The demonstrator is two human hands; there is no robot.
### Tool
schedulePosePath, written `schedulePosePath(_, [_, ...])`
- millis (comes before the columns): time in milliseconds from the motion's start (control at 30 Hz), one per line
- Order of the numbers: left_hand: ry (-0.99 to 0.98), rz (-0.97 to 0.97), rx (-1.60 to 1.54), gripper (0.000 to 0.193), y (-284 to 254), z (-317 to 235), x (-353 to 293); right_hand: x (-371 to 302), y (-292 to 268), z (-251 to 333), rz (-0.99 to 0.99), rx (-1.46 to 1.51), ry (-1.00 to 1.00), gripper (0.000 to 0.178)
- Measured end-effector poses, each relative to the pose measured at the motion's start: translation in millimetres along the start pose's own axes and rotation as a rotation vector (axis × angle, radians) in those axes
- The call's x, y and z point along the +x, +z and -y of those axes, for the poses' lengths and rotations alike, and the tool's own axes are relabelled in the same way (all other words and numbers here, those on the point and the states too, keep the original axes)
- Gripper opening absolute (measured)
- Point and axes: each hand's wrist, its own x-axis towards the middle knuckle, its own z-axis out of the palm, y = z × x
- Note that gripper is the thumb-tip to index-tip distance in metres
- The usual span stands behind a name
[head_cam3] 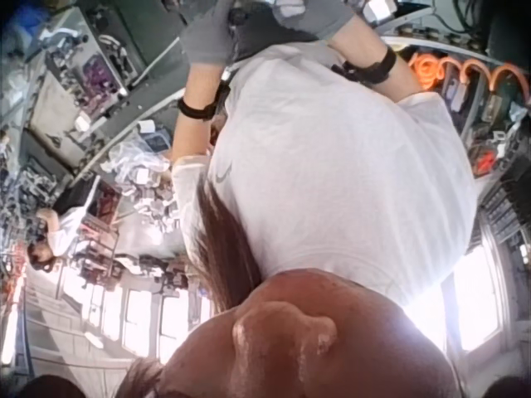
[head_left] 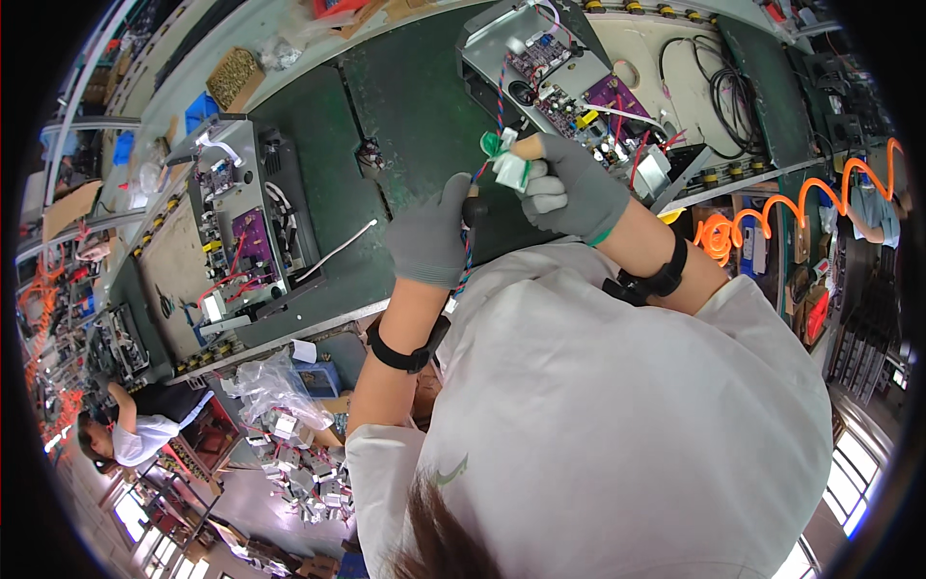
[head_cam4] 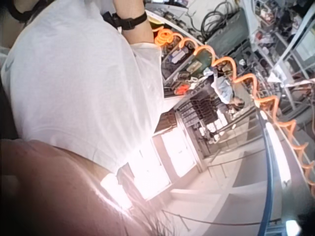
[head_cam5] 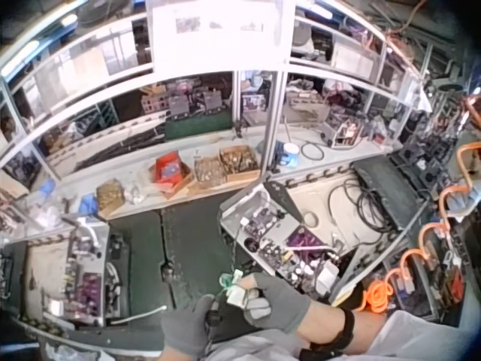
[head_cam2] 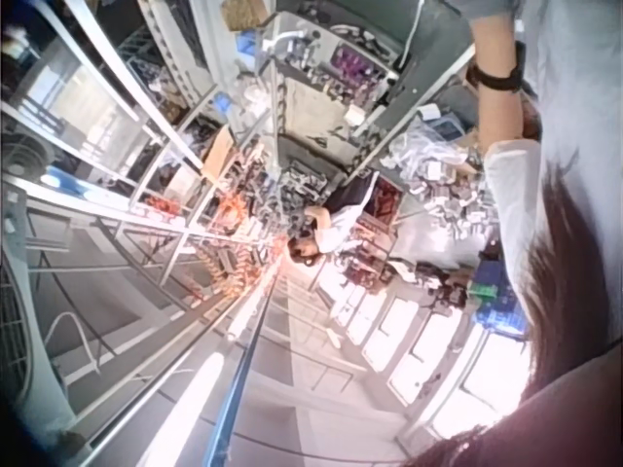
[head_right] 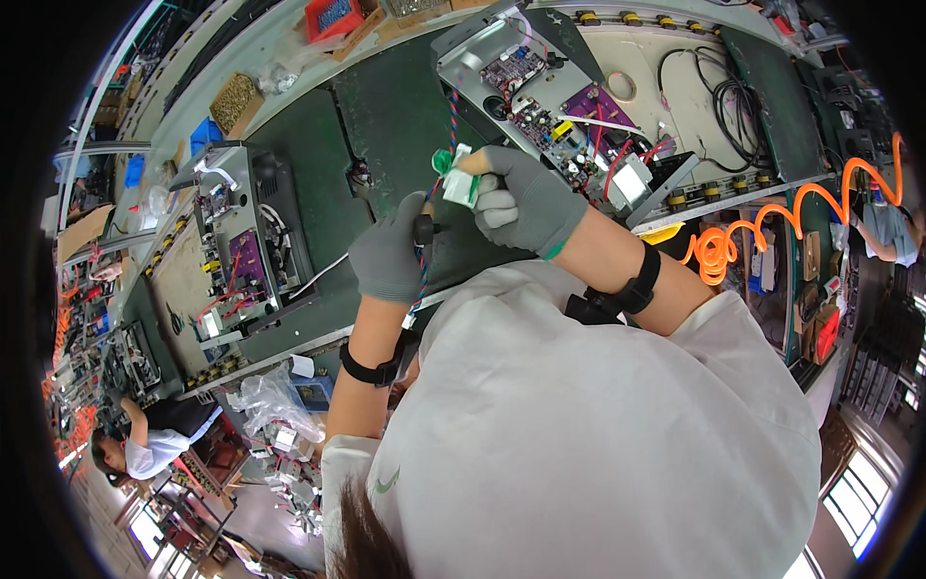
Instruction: Assembling internal wiring and electronic components into an inverter housing on a factory line.
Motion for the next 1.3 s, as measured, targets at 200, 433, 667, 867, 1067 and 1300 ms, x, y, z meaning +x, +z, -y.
schedulePosePath(200, [-0.299,0.012,-0.359,0.024,23.0,38.2,-35.9,-59.3,11.2,64.7,0.179,-0.146,-0.498,0.025])
schedulePosePath(433, [-0.789,0.111,-1.475,0.021,-8.7,8.7,-16.5,-40.5,-0.7,22.2,-0.476,-1.505,-0.631,0.034])
schedulePosePath(667, [-0.309,-0.021,-1.003,0.025,0.4,-13.7,-13.4,-6.7,12.4,-17.7,-0.462,-1.574,-0.841,0.036])
schedulePosePath(867, [-0.205,-0.015,-0.618,0.036,7.6,-17.4,-12.5,-5.3,13.9,-26.3,-0.343,-1.456,-0.846,0.027])
schedulePosePath(1067, [-0.513,-0.026,-1.446,0.026,3.1,-18.7,-8.2,-10.5,24.4,-25.5,-0.492,-1.562,-0.817,0.031])
schedulePosePath(1300, [-0.708,0.001,-1.920,0.019,-4.5,-6.4,1.3,-21.2,18.0,-19.0,-0.278,-1.140,-0.470,0.029])
